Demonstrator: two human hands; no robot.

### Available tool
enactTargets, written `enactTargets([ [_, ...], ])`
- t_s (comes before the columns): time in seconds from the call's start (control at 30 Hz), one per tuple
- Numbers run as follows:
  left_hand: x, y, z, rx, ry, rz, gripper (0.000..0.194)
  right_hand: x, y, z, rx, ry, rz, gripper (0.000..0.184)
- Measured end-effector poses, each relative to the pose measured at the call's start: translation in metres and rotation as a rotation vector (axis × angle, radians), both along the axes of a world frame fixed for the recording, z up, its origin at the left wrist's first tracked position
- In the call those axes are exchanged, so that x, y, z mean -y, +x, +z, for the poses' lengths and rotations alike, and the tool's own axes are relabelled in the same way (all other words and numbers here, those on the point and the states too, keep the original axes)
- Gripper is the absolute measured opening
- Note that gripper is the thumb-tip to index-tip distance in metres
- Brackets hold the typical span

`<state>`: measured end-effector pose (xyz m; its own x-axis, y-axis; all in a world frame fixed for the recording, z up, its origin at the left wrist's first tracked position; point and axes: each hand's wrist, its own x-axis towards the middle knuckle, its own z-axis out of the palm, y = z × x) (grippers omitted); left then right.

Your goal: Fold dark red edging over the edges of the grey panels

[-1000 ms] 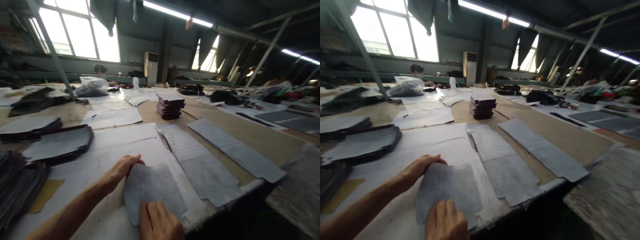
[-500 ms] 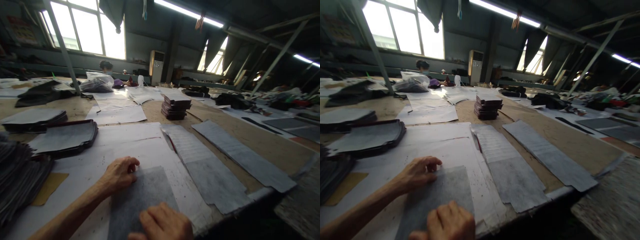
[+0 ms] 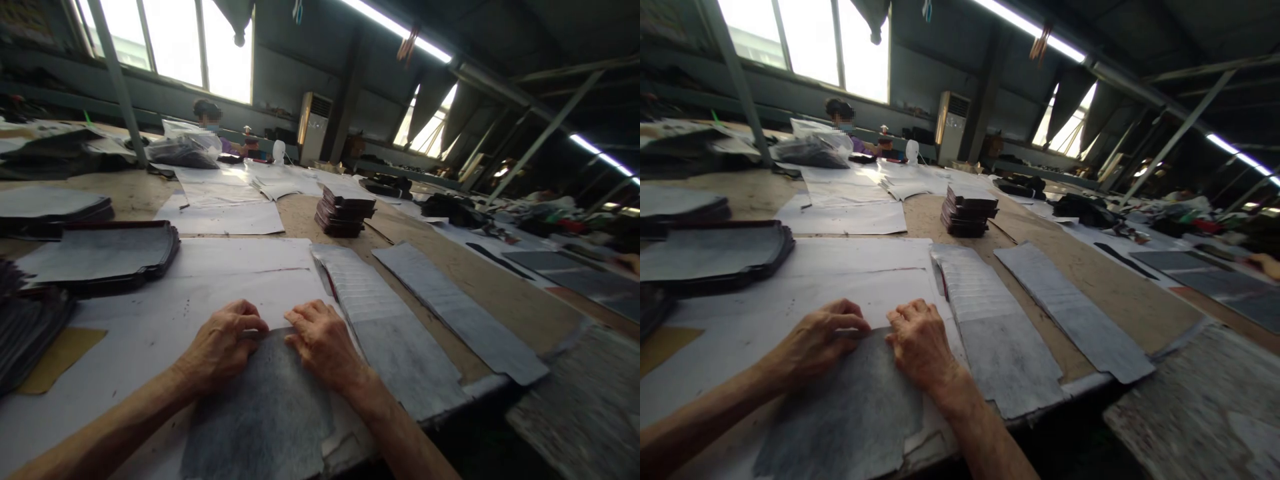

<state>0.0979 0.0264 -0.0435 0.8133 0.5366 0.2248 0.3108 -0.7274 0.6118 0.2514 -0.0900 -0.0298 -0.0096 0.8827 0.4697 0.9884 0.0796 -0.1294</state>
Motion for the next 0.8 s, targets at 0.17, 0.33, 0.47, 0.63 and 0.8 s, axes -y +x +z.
enactTargets([
  [0.17,-0.001,-0.001,-0.001,0.03,0.008,-0.006,0.043,-0.001,0.007,-0.008,0.021,-0.037,0.019,0.029],
  [0.33,-0.002,-0.002,0.004,0.012,0.07,-0.097,0.031,0.001,0.009,-0.015,0.014,-0.001,0.021,0.021],
  [0.47,-0.004,-0.005,-0.002,0.06,0.232,-0.183,0.029,0.003,0.009,-0.016,0.014,0.049,0.061,0.016],
  [0.63,-0.007,-0.009,-0.007,0.088,0.349,-0.316,0.035,0.008,0.01,-0.018,0.039,0.08,0.126,0.018],
  [0.8,-0.005,-0.01,-0.003,0.085,0.42,-0.357,0.036,0.011,0.01,-0.018,0.075,0.04,0.144,0.019],
])
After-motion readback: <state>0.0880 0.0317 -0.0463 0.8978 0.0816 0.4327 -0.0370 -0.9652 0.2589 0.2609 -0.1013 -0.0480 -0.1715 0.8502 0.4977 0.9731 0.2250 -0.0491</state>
